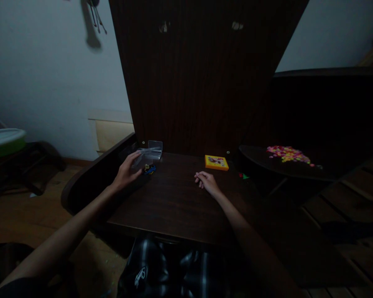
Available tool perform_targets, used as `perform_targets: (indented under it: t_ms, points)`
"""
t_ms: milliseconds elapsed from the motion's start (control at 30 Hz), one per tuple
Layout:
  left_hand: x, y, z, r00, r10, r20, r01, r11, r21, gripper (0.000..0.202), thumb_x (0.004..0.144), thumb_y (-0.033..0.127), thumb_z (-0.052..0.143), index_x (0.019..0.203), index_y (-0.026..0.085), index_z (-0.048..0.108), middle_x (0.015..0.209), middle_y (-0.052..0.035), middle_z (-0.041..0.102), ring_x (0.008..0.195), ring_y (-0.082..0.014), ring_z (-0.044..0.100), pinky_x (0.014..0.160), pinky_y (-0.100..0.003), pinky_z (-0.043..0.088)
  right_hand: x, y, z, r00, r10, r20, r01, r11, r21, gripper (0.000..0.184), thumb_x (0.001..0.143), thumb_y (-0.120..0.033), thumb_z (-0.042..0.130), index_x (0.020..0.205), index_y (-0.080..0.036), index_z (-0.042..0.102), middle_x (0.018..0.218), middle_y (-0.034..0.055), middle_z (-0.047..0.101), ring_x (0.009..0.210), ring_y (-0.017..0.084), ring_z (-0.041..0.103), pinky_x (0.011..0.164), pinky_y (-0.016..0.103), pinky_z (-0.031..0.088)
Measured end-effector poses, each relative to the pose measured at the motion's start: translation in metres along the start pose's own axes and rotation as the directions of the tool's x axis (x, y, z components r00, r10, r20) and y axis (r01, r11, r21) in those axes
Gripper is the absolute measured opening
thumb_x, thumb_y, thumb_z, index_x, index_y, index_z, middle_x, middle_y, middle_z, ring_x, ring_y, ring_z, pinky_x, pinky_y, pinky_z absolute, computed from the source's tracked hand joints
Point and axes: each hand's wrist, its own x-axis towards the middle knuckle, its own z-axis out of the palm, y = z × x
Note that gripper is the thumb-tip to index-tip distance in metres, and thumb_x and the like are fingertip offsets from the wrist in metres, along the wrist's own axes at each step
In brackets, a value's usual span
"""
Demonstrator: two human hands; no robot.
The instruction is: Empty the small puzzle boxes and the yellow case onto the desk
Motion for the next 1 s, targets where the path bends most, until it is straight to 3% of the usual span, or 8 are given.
perform_targets:
  t_ms: [100, 167, 233, 433, 600, 767, 867, 1000]
  points:
    - [0.002, 0.009, 0.017, 0.992, -0.129, 0.007, 0.128, 0.975, -0.179, 0.057, 0.084, 0.038, 0.065, 0.134, 0.017, 0.046, 0.136, -0.0151, 0.054, 0.125, -0.0289, 0.054, 0.103, -0.047, 0.048, 0.0, -0.001, 0.0, 1.0, 0.004, -0.001, -0.004, 1.0, 0.004, 0.038, 0.074, -0.056, 0.061, 0.072, -0.018, 0.063, 0.059, -0.0004, 0.062, 0.039, 0.007, 0.047, 0.035, 0.018, 0.035]
    - [0.002, 0.016, 0.03, 0.978, -0.186, 0.09, 0.205, 0.929, -0.307, 0.064, 0.082, 0.041, 0.067, 0.136, 0.016, 0.043, 0.133, -0.0163, 0.056, 0.12, -0.0291, 0.058, 0.099, -0.047, 0.051, 0.0, -0.001, 0.0, 1.0, 0.007, -0.002, -0.007, 1.0, 0.008, 0.038, 0.074, -0.055, 0.061, 0.071, -0.018, 0.063, 0.059, -0.0005, 0.063, 0.039, 0.007, 0.047, 0.035, 0.018, 0.035]
    - [0.001, 0.023, 0.044, 0.96, -0.219, 0.176, 0.274, 0.87, -0.41, 0.067, 0.079, 0.041, 0.07, 0.135, 0.016, 0.042, 0.132, -0.0173, 0.057, 0.118, -0.0293, 0.06, 0.099, -0.047, 0.052, -0.001, -0.002, 0.0, 1.0, 0.011, -0.002, -0.011, 1.0, 0.011, 0.038, 0.073, -0.055, 0.061, 0.071, -0.018, 0.063, 0.058, -0.0009, 0.062, 0.038, 0.006, 0.046, 0.035, 0.018, 0.035]
    - [0.002, 0.043, 0.082, 0.932, -0.224, 0.283, 0.346, 0.782, -0.518, 0.065, 0.08, 0.033, 0.07, 0.136, 0.02, 0.04, 0.141, -0.0154, 0.05, 0.127, -0.0288, 0.054, 0.104, -0.049, 0.049, -0.001, -0.004, 0.0, 1.0, 0.018, -0.003, -0.018, 1.0, 0.022, 0.036, 0.071, -0.054, 0.063, 0.074, -0.018, 0.061, 0.059, -0.0023, 0.061, 0.039, 0.007, 0.047, 0.035, 0.018, 0.035]
    - [0.007, 0.053, 0.103, 0.859, -0.308, 0.409, 0.512, 0.494, -0.703, 0.07, 0.07, 0.024, 0.078, 0.131, 0.02, 0.046, 0.138, -0.0151, 0.052, 0.125, -0.0292, 0.055, 0.106, -0.052, 0.046, -0.007, -0.008, 0.003, 1.0, -0.019, 0.019, 0.018, 0.999, 0.047, 0.039, 0.069, -0.051, 0.069, 0.093, -0.02, 0.06, 0.067, -0.0048, 0.061, 0.04, 0.006, 0.048, 0.035, 0.017, 0.034]
    - [0.011, 0.066, 0.114, 0.778, -0.398, 0.487, 0.592, 0.202, -0.78, 0.072, 0.057, 0.017, 0.086, 0.121, 0.018, 0.053, 0.131, -0.0142, 0.058, 0.121, -0.03, 0.057, 0.106, -0.053, 0.043, -0.013, -0.006, 0.008, 0.983, -0.179, 0.049, 0.177, 0.983, 0.038, 0.051, 0.07, -0.045, 0.074, 0.112, -0.022, 0.058, 0.073, -0.006, 0.059, 0.046, 0.006, 0.047, 0.041, 0.018, 0.04]
    - [0.011, 0.072, 0.116, 0.74, -0.436, 0.512, 0.607, 0.107, -0.787, 0.07, 0.055, 0.015, 0.088, 0.117, 0.018, 0.056, 0.127, -0.0129, 0.061, 0.119, -0.029, 0.059, 0.106, -0.052, 0.042, -0.014, -0.006, 0.008, 0.959, -0.274, 0.075, 0.277, 0.96, -0.033, 0.047, 0.073, -0.042, 0.073, 0.114, -0.02, 0.062, 0.074, -0.0039, 0.06, 0.047, 0.005, 0.044, 0.044, 0.018, 0.038]
    - [0.011, 0.075, 0.115, 0.728, -0.441, 0.526, 0.615, 0.08, -0.784, 0.07, 0.052, 0.015, 0.089, 0.114, 0.017, 0.058, 0.125, -0.0118, 0.062, 0.118, -0.0287, 0.059, 0.107, -0.051, 0.041, -0.017, -0.01, 0.007, 0.899, -0.428, 0.09, 0.437, 0.869, -0.231, 0.029, 0.08, -0.038, 0.07, 0.101, -0.019, 0.071, 0.072, -0.0005, 0.061, 0.051, 0.008, 0.045, 0.048, 0.021, 0.038]
